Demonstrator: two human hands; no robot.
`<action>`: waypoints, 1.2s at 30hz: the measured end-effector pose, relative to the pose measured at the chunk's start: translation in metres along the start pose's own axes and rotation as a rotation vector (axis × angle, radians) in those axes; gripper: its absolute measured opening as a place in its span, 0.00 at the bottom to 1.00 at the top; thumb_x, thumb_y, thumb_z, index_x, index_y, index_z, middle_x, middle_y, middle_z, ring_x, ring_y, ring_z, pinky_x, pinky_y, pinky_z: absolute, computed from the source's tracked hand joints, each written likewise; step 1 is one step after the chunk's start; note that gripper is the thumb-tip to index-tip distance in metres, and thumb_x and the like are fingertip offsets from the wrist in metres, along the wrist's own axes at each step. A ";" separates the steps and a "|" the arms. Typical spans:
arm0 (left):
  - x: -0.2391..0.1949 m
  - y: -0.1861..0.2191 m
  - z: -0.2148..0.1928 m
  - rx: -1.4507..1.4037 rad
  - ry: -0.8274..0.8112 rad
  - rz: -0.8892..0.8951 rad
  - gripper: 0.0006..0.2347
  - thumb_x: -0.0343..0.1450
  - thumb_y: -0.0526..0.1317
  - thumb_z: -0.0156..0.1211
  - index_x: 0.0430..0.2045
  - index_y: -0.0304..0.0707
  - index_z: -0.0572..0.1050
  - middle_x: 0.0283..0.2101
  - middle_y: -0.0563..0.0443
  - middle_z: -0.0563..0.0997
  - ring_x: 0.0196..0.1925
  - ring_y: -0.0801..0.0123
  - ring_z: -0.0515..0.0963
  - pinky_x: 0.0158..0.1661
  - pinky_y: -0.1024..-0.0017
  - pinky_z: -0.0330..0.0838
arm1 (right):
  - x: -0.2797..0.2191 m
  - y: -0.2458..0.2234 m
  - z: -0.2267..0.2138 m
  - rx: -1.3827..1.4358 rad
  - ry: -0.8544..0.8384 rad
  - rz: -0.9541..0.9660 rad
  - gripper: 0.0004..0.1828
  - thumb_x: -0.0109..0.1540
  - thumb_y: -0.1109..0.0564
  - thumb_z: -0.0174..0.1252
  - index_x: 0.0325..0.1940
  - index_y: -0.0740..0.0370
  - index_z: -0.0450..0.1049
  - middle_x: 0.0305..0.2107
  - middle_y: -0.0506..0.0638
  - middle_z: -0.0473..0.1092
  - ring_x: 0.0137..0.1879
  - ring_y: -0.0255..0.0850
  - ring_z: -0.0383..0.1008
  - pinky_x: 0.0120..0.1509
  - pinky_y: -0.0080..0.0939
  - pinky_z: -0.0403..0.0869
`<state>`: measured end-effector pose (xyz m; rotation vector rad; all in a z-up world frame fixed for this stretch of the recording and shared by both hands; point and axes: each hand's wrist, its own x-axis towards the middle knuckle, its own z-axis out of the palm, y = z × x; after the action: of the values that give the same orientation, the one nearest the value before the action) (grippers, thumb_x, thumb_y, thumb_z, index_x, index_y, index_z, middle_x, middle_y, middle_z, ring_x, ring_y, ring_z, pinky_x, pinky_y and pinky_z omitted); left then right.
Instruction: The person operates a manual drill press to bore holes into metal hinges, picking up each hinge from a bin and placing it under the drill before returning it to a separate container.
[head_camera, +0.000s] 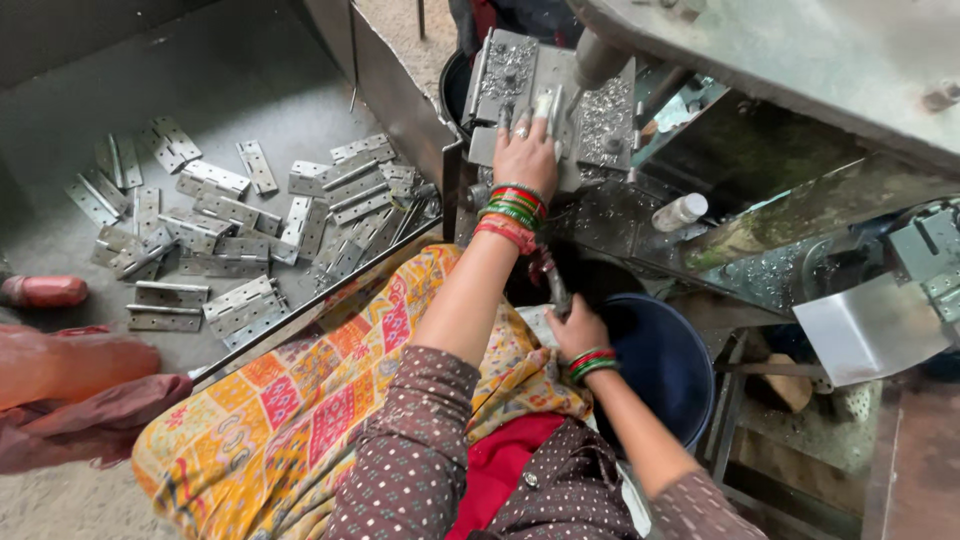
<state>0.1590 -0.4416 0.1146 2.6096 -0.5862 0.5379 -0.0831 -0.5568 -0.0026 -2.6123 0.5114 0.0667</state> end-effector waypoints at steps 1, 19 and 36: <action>-0.003 0.001 -0.003 -0.006 -0.015 0.007 0.09 0.69 0.38 0.53 0.30 0.39 0.82 0.57 0.46 0.75 0.62 0.54 0.73 0.61 0.46 0.63 | -0.003 0.001 0.015 0.003 0.036 0.026 0.27 0.59 0.35 0.62 0.41 0.61 0.73 0.30 0.66 0.76 0.40 0.67 0.77 0.44 0.63 0.75; -0.003 -0.006 -0.009 -0.021 -0.111 -0.024 0.10 0.70 0.38 0.51 0.35 0.39 0.82 0.58 0.48 0.73 0.64 0.54 0.71 0.63 0.42 0.59 | -0.002 0.012 0.028 0.015 0.005 0.044 0.29 0.59 0.32 0.60 0.42 0.62 0.73 0.30 0.66 0.76 0.39 0.65 0.78 0.44 0.62 0.75; 0.009 -0.010 0.001 -0.008 -0.039 -0.014 0.10 0.68 0.39 0.52 0.31 0.39 0.83 0.57 0.48 0.76 0.60 0.55 0.74 0.59 0.43 0.61 | 0.006 0.017 0.036 0.066 0.039 0.005 0.27 0.59 0.34 0.62 0.41 0.61 0.74 0.29 0.64 0.77 0.38 0.65 0.78 0.43 0.62 0.75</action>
<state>0.1718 -0.4367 0.1152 2.6197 -0.5807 0.4795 -0.0818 -0.5561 -0.0424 -2.5521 0.5244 0.0000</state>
